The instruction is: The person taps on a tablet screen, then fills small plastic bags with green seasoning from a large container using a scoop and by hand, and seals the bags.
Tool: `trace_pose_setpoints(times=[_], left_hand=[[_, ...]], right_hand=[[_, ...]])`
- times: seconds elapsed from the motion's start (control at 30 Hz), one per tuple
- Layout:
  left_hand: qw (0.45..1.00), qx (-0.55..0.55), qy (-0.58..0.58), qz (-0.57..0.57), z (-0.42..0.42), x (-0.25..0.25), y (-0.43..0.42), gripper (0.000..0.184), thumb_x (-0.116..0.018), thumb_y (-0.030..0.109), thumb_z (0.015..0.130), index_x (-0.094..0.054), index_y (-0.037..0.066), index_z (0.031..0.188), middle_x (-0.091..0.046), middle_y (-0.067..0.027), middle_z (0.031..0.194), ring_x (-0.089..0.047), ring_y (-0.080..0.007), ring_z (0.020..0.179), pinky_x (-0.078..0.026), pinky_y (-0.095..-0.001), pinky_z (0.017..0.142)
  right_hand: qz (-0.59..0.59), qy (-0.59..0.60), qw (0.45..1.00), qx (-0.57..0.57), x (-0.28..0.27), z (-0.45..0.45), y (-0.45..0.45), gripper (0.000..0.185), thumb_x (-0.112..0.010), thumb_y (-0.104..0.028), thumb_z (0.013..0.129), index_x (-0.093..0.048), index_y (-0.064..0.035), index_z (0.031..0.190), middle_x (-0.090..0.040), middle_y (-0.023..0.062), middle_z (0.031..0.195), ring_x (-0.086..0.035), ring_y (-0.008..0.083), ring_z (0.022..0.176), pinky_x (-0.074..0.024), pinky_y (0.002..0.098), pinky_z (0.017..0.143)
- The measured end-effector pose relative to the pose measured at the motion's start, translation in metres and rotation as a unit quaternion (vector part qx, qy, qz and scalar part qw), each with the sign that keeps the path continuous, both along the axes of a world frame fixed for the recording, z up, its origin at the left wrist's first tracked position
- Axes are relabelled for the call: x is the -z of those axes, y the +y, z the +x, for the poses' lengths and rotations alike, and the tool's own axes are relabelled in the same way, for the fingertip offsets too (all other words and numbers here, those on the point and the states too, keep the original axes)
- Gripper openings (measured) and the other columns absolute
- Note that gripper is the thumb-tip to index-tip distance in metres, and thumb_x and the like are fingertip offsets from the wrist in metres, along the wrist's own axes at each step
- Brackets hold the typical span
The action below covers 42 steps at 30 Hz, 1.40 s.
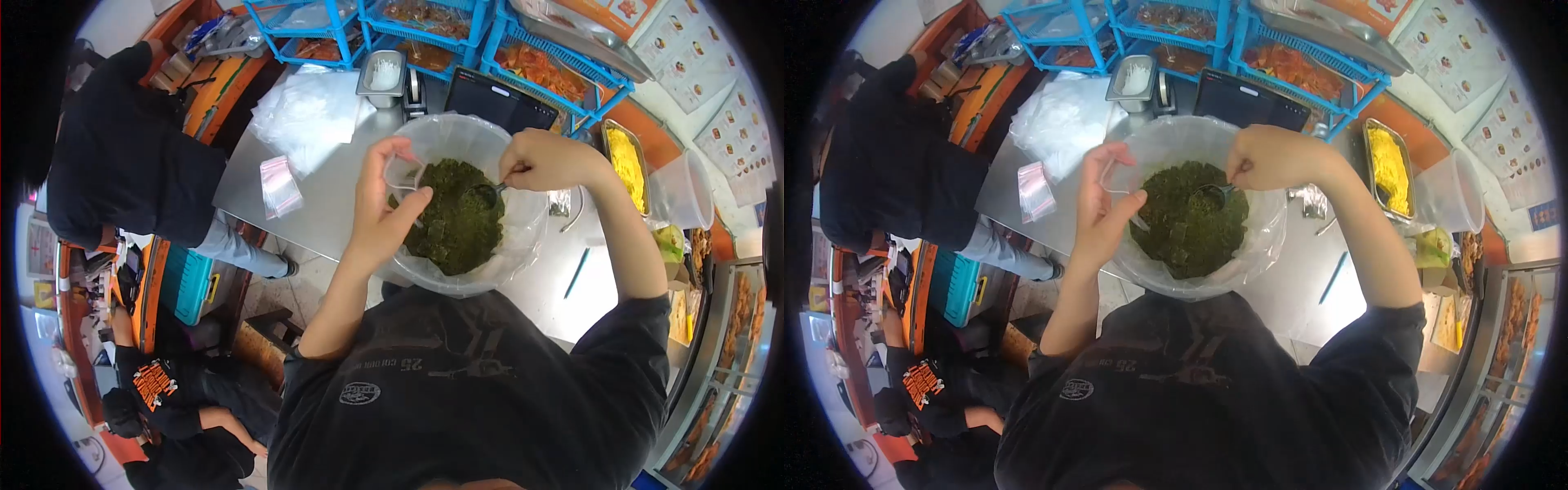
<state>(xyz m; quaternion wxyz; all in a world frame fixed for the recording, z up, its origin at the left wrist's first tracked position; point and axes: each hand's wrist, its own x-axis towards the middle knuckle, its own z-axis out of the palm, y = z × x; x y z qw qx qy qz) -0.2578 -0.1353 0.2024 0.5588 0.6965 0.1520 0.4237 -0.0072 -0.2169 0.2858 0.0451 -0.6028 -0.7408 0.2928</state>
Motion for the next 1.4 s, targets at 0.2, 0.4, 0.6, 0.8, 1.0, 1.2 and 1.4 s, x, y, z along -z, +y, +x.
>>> trace_pose_setpoints(times=[0.2, 0.4, 0.6, 0.8, 1.0, 1.2, 1.4], left_hand=[[0.974, 0.157, 0.138, -0.087, 0.004, 0.003, 0.001, 0.051, -0.062, 0.000, 0.078, -0.045, 0.003, 0.126, -0.052, -0.0071, 0.111, -0.047, -0.0166, 0.112, -0.037, -0.0300, 0.099], [0.953, 0.210, 0.100, -0.196, 0.021, 0.021, -0.004, 0.059, -0.065, 0.003, 0.077, -0.042, 0.002, 0.131, -0.053, -0.0085, 0.113, -0.051, -0.0159, 0.104, -0.044, -0.0273, 0.086], [0.968, 0.172, 0.106, -0.152, 0.022, 0.017, -0.009, 0.056, -0.062, -0.001, 0.078, -0.040, 0.002, 0.130, -0.052, -0.0073, 0.115, -0.051, -0.0150, 0.105, -0.043, -0.0274, 0.088], [0.978, 0.143, 0.107, -0.104, 0.019, 0.006, -0.019, 0.056, -0.060, -0.007, 0.078, -0.038, 0.002, 0.129, -0.049, -0.0078, 0.117, -0.049, -0.0158, 0.111, -0.040, -0.0294, 0.097], [0.990, 0.059, 0.127, 0.023, 0.016, 0.021, -0.016, 0.061, -0.062, -0.004, 0.074, -0.037, 0.001, 0.129, -0.044, -0.0121, 0.120, -0.044, -0.0213, 0.118, -0.033, -0.0352, 0.104], [0.979, -0.015, 0.169, 0.116, 0.014, 0.004, -0.027, 0.062, -0.067, 0.001, 0.077, -0.035, 0.000, 0.131, -0.045, -0.0162, 0.119, -0.046, -0.0276, 0.117, -0.036, -0.0382, 0.102], [0.958, -0.055, 0.178, 0.216, 0.015, 0.000, -0.034, 0.067, -0.072, 0.007, 0.076, -0.036, 0.001, 0.132, -0.049, -0.0185, 0.115, -0.051, -0.0360, 0.109, -0.043, -0.0421, 0.093]], right_hand=[[0.061, 0.102, 0.984, 0.130, -0.022, -0.001, -0.023, 0.014, -0.062, -0.008, 0.080, -0.068, 0.0045, 0.082, -0.065, 0.0095, 0.068, -0.059, 0.0115, 0.063, -0.0457, 0.0274, 0.059], [0.158, 0.074, 0.968, 0.181, -0.011, -0.028, -0.033, 0.016, -0.063, -0.012, 0.076, -0.071, 0.0007, 0.081, -0.068, 0.0174, 0.074, -0.068, 0.0281, 0.069, -0.0517, 0.0349, 0.068], [0.319, -0.053, 0.921, 0.216, 0.005, -0.076, -0.053, 0.007, -0.066, -0.007, 0.077, -0.066, -0.0004, 0.080, -0.065, 0.0151, 0.079, -0.063, 0.0338, 0.071, -0.0495, 0.0409, 0.064], [0.383, -0.001, 0.893, 0.234, 0.022, -0.088, -0.063, 0.005, -0.065, -0.004, 0.077, -0.065, 0.0010, 0.078, -0.061, 0.0155, 0.078, -0.060, 0.0353, 0.076, -0.0482, 0.0432, 0.067], [0.334, -0.001, 0.895, 0.295, 0.022, -0.069, -0.076, 0.007, -0.064, -0.003, 0.075, -0.067, 0.0002, 0.081, -0.061, 0.0158, 0.079, -0.061, 0.0351, 0.080, -0.0495, 0.0428, 0.071], [0.232, -0.115, 0.940, 0.223, 0.060, -0.070, -0.074, 0.016, -0.066, -0.005, 0.074, -0.070, -0.0035, 0.089, -0.064, 0.0144, 0.086, -0.060, 0.0343, 0.087, -0.0505, 0.0420, 0.076], [0.375, 0.149, 0.892, 0.206, 0.034, -0.098, -0.057, 0.017, -0.067, -0.003, 0.076, -0.069, -0.0014, 0.093, -0.061, 0.0149, 0.091, -0.058, 0.0317, 0.086, -0.0489, 0.0404, 0.076]])
